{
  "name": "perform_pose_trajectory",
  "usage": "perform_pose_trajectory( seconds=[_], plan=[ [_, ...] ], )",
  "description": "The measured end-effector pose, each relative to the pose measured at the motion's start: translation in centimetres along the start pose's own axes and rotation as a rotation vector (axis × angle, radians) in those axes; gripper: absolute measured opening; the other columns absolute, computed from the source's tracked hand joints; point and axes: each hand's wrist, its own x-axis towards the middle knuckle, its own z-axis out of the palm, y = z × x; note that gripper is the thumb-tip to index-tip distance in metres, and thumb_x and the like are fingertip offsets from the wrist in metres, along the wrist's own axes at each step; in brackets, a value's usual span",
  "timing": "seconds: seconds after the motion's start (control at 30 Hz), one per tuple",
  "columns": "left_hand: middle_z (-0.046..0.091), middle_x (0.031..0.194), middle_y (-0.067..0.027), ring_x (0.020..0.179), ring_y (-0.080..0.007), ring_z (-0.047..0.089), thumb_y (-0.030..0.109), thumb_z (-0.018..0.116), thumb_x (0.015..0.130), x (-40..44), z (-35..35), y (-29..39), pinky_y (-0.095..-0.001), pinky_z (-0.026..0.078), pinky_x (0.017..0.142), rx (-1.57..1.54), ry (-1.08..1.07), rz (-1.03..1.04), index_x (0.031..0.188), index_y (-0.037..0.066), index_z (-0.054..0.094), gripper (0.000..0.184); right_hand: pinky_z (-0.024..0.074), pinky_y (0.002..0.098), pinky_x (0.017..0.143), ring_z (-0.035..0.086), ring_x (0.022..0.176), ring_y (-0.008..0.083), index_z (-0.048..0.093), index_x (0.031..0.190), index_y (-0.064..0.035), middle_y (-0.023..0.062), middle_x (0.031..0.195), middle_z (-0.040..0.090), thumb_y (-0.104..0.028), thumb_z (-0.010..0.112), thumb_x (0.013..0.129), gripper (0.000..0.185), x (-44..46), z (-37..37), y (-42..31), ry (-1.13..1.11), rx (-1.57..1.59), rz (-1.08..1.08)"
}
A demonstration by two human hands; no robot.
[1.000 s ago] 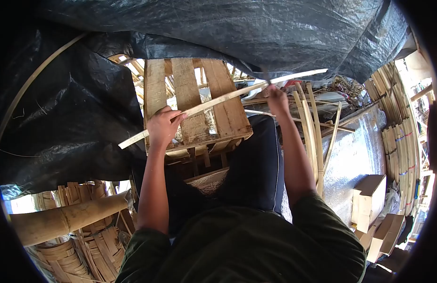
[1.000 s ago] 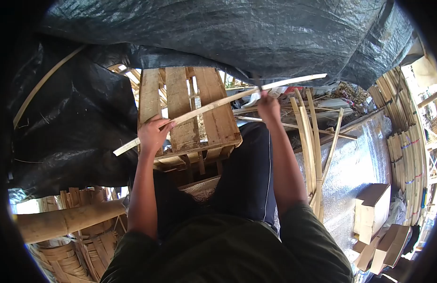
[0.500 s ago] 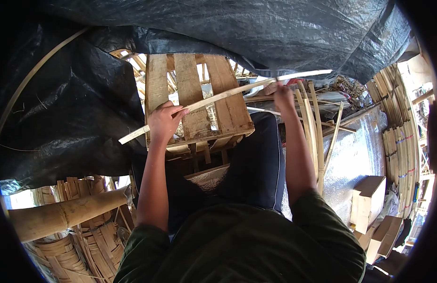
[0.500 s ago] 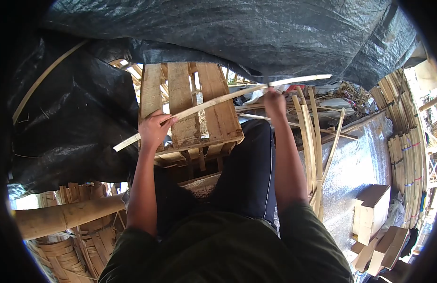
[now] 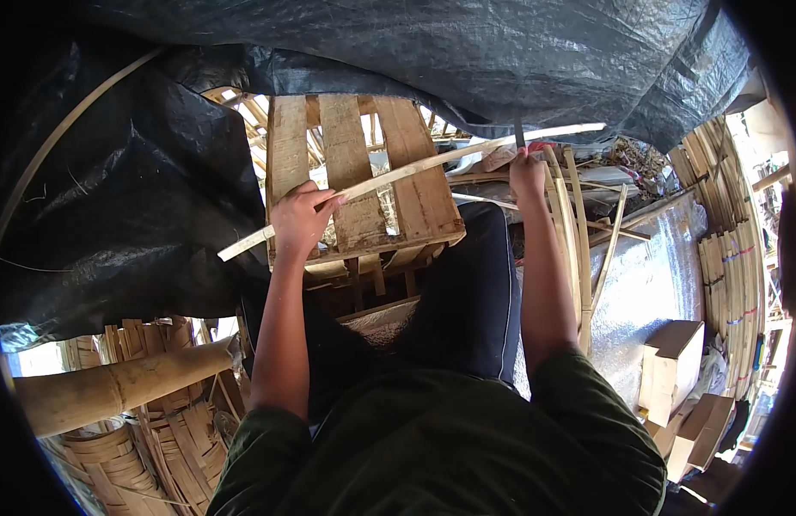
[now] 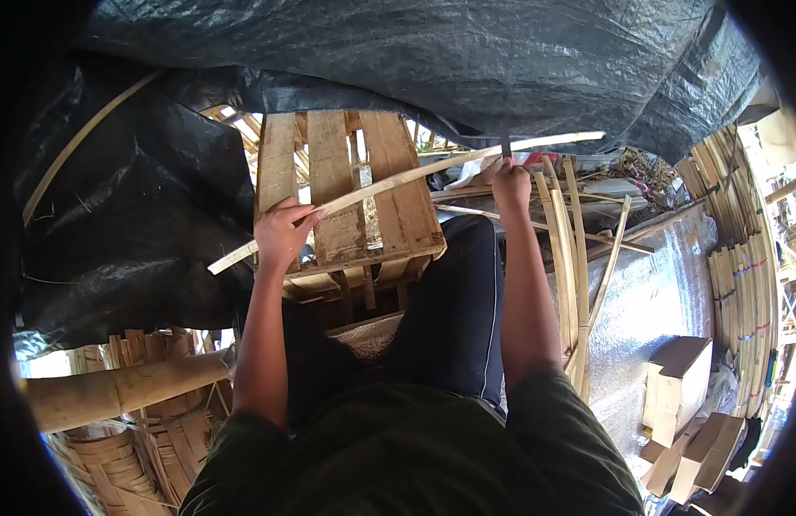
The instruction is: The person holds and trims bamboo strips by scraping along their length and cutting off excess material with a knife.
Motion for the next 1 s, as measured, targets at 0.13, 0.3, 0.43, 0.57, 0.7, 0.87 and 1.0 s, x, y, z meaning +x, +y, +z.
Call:
perform_pose_trajectory(
  seconds=[0.13, 0.3, 0.43, 0.57, 0.7, 0.87, 1.0],
  plan=[
    [0.063, 0.073, -0.0024, 0.068, -0.0245, 0.065, 0.042, 0.078, 0.080, 0.0, -0.5, 0.4, -0.0368, 0.050, 0.062, 0.004, -0.019, -0.051, 0.088, 0.012, 0.079, 0.030, 0.0322, 0.0337, 0.037, 0.042, 0.037, 0.0129, 0.062, 0.084, -0.0034, 0.0039, 0.055, 0.050, -0.042, 0.043, 0.105, 0.048, -4.2, 1.5, -2.5, -0.250, -0.050, -0.007],
    [0.063, 0.073, -0.0021, 0.068, -0.0249, 0.065, 0.043, 0.078, 0.080, -0.1, -0.5, 0.4, -0.0374, 0.050, 0.062, 0.021, -0.019, -0.030, 0.088, 0.013, 0.079, 0.031, 0.0326, 0.0351, 0.036, 0.042, 0.036, 0.0145, 0.061, 0.082, -0.0017, 0.0013, 0.052, 0.045, -0.039, 0.041, 0.105, 0.049, -4.2, 1.3, -2.7, -0.195, 0.010, 0.036],
    [0.063, 0.073, -0.0020, 0.068, -0.0250, 0.065, 0.044, 0.078, 0.080, 0.0, -0.4, 0.2, -0.0374, 0.050, 0.063, 0.031, -0.025, -0.047, 0.088, 0.013, 0.079, 0.032, 0.0324, 0.0363, 0.036, 0.041, 0.034, 0.0159, 0.055, 0.086, -0.0016, 0.0018, 0.052, 0.044, -0.036, 0.041, 0.105, 0.042, 0.3, -0.9, -0.9, -0.152, 0.383, 0.205],
    [0.063, 0.073, -0.0019, 0.069, -0.0248, 0.065, 0.044, 0.078, 0.080, 0.0, -0.1, 0.0, -0.0374, 0.050, 0.062, 0.011, -0.014, -0.030, 0.088, 0.013, 0.079, 0.032, 0.0263, 0.0307, 0.040, 0.033, 0.041, 0.0088, 0.043, 0.075, -0.0084, -0.0043, 0.055, 0.038, -0.034, 0.044, 0.106, 0.040, -4.0, 1.9, -1.5, -0.628, 0.273, 0.169],
    [0.063, 0.074, -0.0023, 0.069, -0.0251, 0.065, 0.044, 0.078, 0.079, 0.1, -0.2, 0.0, -0.0378, 0.050, 0.062, 0.000, -0.004, -0.045, 0.088, 0.013, 0.079, 0.032, 0.0399, 0.0363, 0.044, 0.051, 0.045, 0.0199, 0.060, 0.095, 0.0064, 0.0119, 0.066, 0.061, -0.029, 0.046, 0.103, 0.039, 1.1, -0.6, 0.9, -0.132, 0.551, 0.171],
    [0.063, 0.074, -0.0024, 0.070, -0.0253, 0.066, 0.043, 0.078, 0.079, 0.0, -0.2, -0.2, -0.0380, 0.051, 0.063, 0.016, -0.009, -0.044, 0.088, 0.014, 0.079, 0.031, 0.0295, 0.0292, 0.039, 0.040, 0.044, 0.0094, 0.053, 0.080, -0.0106, -0.0029, 0.058, 0.043, -0.033, 0.043, 0.105, 0.035, -2.5, 0.0, -2.5, -0.329, -0.058, -0.051],
    [0.065, 0.075, -0.0023, 0.068, -0.0252, 0.065, 0.040, 0.079, 0.079, -0.1, -0.1, -0.4, -0.0355, 0.049, 0.060, 0.018, 0.024, -0.017, 0.087, 0.013, 0.079, 0.029, 0.0292, 0.0297, 0.038, 0.038, 0.041, 0.0112, 0.055, 0.085, -0.0092, -0.0027, 0.056, 0.040, -0.036, 0.042, 0.106, 0.036, -3.2, 1.8, -1.7, -0.286, -0.133, -0.118]
  ],
)
